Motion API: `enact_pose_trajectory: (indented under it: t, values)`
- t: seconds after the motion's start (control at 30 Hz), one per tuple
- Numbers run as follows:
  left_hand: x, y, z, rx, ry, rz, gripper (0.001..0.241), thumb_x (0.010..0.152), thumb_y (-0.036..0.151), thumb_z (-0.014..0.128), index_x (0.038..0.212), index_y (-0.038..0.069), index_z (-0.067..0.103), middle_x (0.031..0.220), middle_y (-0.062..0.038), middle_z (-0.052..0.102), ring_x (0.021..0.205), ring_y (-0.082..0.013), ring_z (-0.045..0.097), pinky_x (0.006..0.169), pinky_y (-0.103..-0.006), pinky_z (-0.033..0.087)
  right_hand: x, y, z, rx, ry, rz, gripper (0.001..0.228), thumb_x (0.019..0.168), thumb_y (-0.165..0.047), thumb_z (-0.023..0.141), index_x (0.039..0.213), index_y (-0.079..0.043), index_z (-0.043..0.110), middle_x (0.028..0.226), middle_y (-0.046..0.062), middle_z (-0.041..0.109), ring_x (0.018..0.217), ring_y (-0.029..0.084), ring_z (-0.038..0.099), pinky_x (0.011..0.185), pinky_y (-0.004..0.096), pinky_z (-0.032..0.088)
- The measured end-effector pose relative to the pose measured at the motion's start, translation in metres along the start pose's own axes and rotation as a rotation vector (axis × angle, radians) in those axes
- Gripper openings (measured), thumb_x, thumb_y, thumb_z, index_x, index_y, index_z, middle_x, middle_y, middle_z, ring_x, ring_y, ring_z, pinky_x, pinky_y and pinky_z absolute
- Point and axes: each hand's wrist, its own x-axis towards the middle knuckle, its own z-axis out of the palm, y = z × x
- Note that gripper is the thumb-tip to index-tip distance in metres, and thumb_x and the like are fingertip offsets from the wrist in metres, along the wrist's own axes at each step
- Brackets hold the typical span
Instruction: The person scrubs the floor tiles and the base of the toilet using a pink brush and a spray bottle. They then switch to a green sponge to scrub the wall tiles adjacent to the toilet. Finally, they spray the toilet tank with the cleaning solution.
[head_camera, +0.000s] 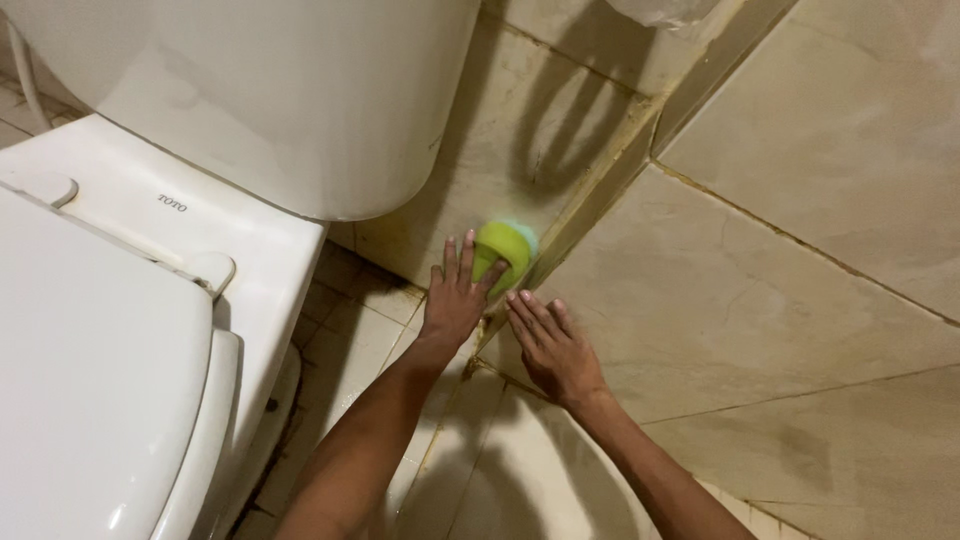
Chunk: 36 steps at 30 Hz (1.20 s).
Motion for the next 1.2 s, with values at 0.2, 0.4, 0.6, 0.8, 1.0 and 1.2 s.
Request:
enact_pose_trajectory:
  t: [0.2,0.4,0.6,0.8,1.0,1.2]
  values:
    - [0.013,-0.004,-0.007,0.088,0.308,-0.022,0.114,0.092,0.025,0.074,0.166,0.031,-0.014,0.163,-0.04,-0.01,0.147,-0.0557,0.024,0.093,-0.0453,0.053,-0.003,0.017,-0.011,-0.167,0.082,0.012,0.062,0.099,-0.032,0.052,0.157,-0.015,0.043,0.168,-0.002,0.031,0.155,0.015,0.023,0.127,0.043,0.008]
    - [0.02,-0.017,-0.074,-0.092,0.97,0.025,0.124,0.084,0.039,0.085,0.166,0.034,-0.008,0.163,-0.035,0.012,0.133,-0.0541,0.046,0.075,-0.0502,0.059,0.012,0.015,-0.029,-0.235,0.257,0.126,0.062,0.104,-0.038,0.051,0.16,-0.013,0.046,0.17,0.002,0.033,0.159,0.02,0.016,0.128,0.046,-0.001]
    - [0.021,-0.017,-0.111,-0.061,1.127,-0.035,0.128,0.085,0.034,0.088,0.17,0.035,-0.008,0.165,-0.032,0.019,0.125,-0.0465,0.052,0.082,-0.0501,0.06,0.009,0.027,-0.034,-0.289,0.329,0.138,0.063,0.105,-0.045,0.055,0.161,-0.018,0.046,0.173,0.001,0.026,0.161,0.019,0.01,0.131,0.048,-0.005]
    - [0.032,-0.01,-0.06,-0.083,0.975,-0.057,0.125,0.083,0.042,0.085,0.166,0.032,-0.009,0.15,-0.036,0.026,0.119,-0.0493,0.05,0.078,-0.0536,0.054,0.003,0.032,-0.019,-0.354,0.37,0.166,0.068,0.106,-0.053,0.056,0.166,-0.024,0.043,0.177,0.004,0.014,0.163,0.022,0.004,0.127,0.059,-0.011]
    - [0.042,-0.005,0.024,-0.05,0.671,-0.047,0.104,0.091,0.048,0.072,0.163,0.037,-0.002,0.146,-0.038,0.026,0.124,-0.0507,0.041,0.085,-0.0565,0.047,0.005,0.037,-0.005,-0.379,0.353,0.134,0.07,0.107,-0.054,0.054,0.168,-0.022,0.039,0.177,0.007,0.013,0.163,0.026,0.002,0.127,0.063,-0.01]
    - [0.03,0.02,0.079,-0.062,0.371,-0.113,0.088,0.095,0.029,0.063,0.159,0.043,0.004,0.149,-0.034,0.034,0.128,-0.0479,0.042,0.093,-0.0539,0.048,0.001,0.037,0.004,-0.4,0.299,0.131,0.074,0.108,-0.058,0.05,0.17,-0.02,0.034,0.177,0.008,0.01,0.163,0.028,0.002,0.125,0.066,-0.009]
